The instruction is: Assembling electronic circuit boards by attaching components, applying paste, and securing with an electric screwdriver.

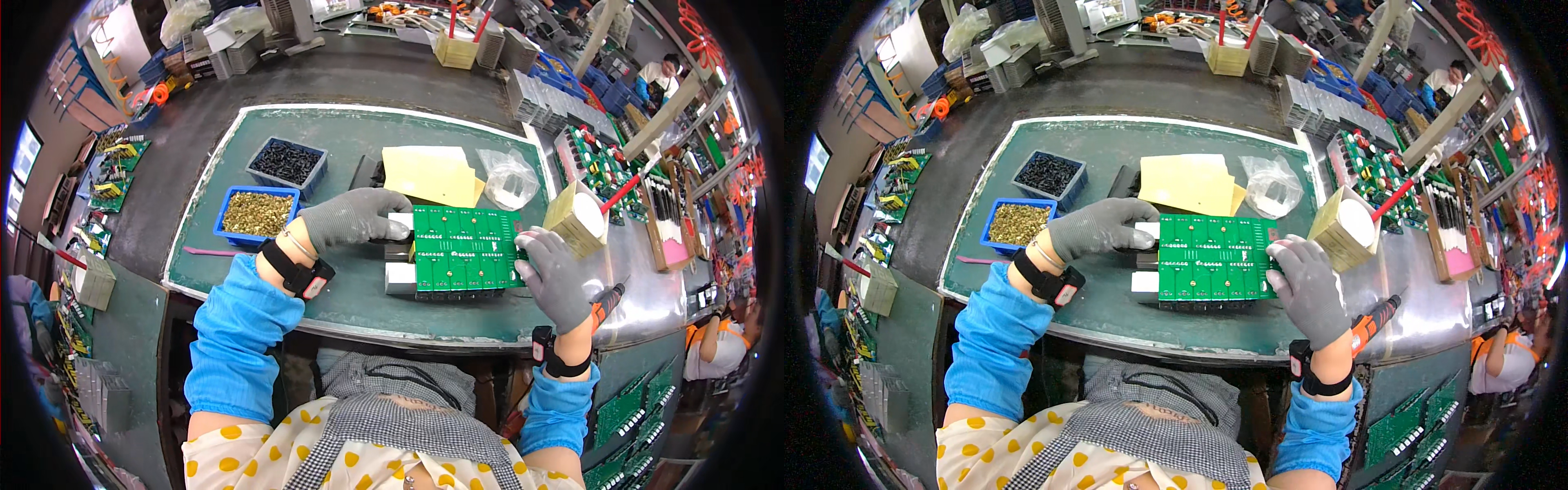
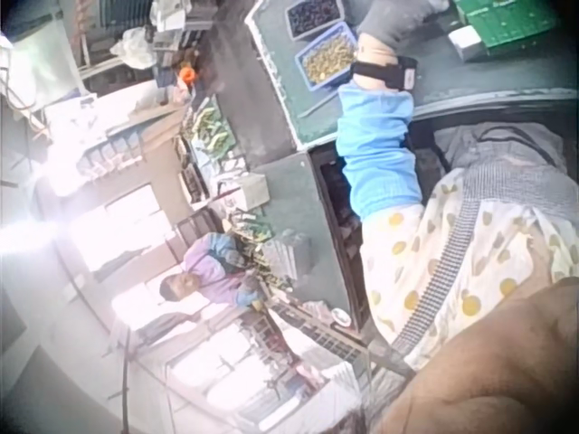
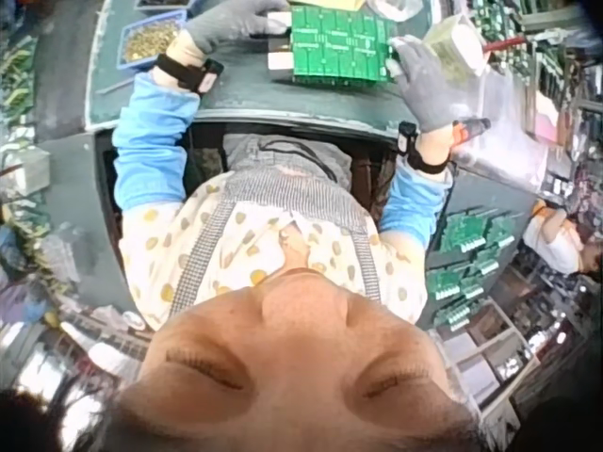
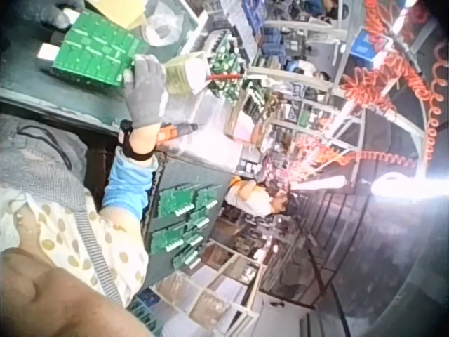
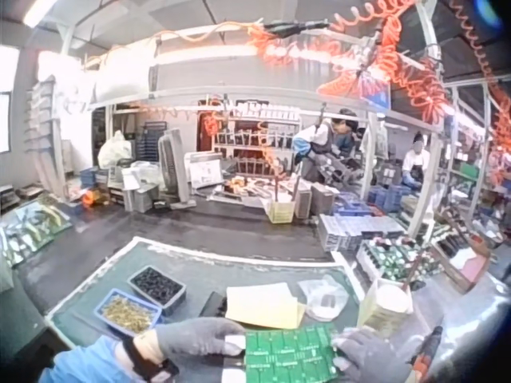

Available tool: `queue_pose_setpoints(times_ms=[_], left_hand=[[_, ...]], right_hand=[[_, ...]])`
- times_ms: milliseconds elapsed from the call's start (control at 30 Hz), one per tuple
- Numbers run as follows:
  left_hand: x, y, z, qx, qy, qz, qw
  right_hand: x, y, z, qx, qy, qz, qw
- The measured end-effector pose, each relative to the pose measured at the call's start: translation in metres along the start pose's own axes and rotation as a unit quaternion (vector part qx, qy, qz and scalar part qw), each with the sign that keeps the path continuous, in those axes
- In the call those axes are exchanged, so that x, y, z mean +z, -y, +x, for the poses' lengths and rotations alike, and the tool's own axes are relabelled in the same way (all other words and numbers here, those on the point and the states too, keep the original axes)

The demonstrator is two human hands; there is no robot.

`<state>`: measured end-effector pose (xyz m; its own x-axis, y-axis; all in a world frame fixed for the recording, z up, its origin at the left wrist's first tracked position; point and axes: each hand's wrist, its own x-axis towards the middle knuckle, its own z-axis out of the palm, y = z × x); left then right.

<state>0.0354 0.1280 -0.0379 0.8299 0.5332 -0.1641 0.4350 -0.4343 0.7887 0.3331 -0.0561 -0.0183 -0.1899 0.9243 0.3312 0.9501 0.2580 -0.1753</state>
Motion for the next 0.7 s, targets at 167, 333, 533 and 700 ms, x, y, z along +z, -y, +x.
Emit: queue_pose_setpoints(times_ms=[167,333,533,700], left_hand=[[0.000,-0.001,0.001,-0.031,0.012,-0.004,0.999],[0.003,0.003,0.001,-0.029,0.005,-0.023,0.999],[0.006,0.001,-0.016,-0.006,-0.054,-0.083,0.995],[0.007,-0.011,-0.060,-0.009,-0.086,0.104,0.991]], right_hand=[[0.003,0.000,-0.003,-0.006,-0.014,0.021,1.000],[0.005,0.001,-0.006,0.003,-0.019,0.031,0.999],[-0.003,-0.004,-0.008,-0.012,-0.018,0.012,1.000],[-0.033,-0.023,-0.003,0.025,-0.039,-0.088,0.995]])
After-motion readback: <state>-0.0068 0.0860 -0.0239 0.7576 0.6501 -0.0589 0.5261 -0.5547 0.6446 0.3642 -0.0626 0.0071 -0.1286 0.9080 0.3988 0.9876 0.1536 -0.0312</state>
